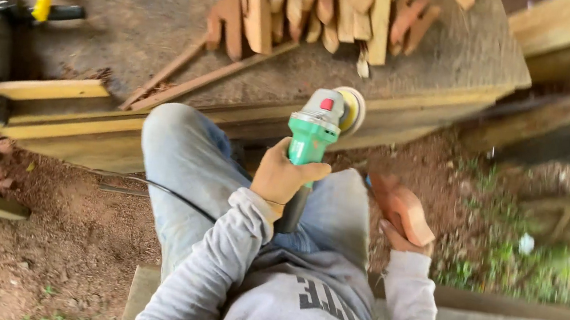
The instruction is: Sanding small curved wood pieces using an angle grinder with a sanding disc.
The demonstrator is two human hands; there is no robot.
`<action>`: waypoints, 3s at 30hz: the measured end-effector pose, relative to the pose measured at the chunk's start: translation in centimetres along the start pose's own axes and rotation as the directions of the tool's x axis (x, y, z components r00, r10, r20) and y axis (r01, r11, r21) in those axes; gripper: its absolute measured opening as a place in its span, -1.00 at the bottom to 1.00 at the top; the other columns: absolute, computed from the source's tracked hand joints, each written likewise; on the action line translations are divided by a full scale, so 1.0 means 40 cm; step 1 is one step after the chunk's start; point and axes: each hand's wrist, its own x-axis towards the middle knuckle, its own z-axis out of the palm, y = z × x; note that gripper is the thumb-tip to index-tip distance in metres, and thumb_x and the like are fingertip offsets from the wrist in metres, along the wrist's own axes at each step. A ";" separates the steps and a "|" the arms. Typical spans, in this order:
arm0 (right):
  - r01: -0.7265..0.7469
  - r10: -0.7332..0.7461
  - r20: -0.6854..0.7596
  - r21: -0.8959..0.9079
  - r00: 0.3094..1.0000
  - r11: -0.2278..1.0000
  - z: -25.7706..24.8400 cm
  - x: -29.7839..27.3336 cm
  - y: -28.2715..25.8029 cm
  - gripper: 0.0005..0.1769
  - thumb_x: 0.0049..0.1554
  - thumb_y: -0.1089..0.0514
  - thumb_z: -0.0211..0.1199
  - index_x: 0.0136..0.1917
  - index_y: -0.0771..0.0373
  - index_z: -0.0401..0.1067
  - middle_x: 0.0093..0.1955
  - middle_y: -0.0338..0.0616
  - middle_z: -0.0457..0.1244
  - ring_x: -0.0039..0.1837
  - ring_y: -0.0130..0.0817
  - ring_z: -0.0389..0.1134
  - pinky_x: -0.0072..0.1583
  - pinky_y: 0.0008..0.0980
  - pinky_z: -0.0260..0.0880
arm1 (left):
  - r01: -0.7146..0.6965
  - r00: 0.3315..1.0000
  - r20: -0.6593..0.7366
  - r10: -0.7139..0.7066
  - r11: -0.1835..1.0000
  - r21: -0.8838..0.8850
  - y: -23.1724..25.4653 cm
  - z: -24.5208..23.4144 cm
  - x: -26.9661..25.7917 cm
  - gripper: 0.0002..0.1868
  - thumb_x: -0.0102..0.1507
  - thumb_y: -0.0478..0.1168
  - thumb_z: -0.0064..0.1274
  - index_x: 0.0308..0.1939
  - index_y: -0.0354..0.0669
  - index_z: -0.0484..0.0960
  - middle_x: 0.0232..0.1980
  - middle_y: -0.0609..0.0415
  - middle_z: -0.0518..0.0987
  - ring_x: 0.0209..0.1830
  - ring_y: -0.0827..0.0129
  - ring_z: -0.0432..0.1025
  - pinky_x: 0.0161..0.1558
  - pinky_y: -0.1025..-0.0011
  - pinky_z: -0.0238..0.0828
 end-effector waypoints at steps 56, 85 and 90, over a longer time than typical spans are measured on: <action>0.349 -0.196 0.367 -0.416 0.909 0.840 0.373 0.473 -0.490 -0.51 -0.10 -0.16 0.43 0.10 -0.09 0.51 -0.05 -0.30 0.41 -0.02 -0.24 0.45 0.01 -0.25 0.47 | 0.067 0.996 0.012 -0.094 0.794 0.604 0.095 -0.082 0.298 -0.36 -0.04 -0.03 0.33 0.08 -0.13 0.55 -0.21 -0.01 0.72 -0.36 0.23 0.61 -0.24 0.39 0.56; 0.222 -0.115 0.249 -0.462 0.962 0.859 0.412 0.495 -0.373 -0.38 -0.21 -0.37 0.41 0.12 -0.29 0.45 0.03 -0.32 0.44 0.12 -0.23 0.48 0.18 -0.24 0.49 | 0.140 0.980 -0.006 -0.199 0.666 0.733 0.060 -0.073 0.328 -0.25 -0.06 0.23 0.28 0.08 0.02 0.44 0.02 -0.16 0.63 0.17 -0.09 0.51 0.17 0.09 0.45; 0.130 -0.021 0.277 -0.383 0.961 0.915 0.395 0.496 -0.401 -0.38 -0.18 -0.23 0.47 0.18 -0.22 0.52 0.14 -0.27 0.44 0.21 -0.30 0.46 0.26 -0.34 0.46 | 0.166 0.977 -0.023 -0.211 0.692 0.703 0.068 -0.089 0.338 -0.24 -0.09 0.25 0.29 0.09 0.04 0.45 0.04 -0.13 0.64 0.17 -0.05 0.52 0.17 0.14 0.46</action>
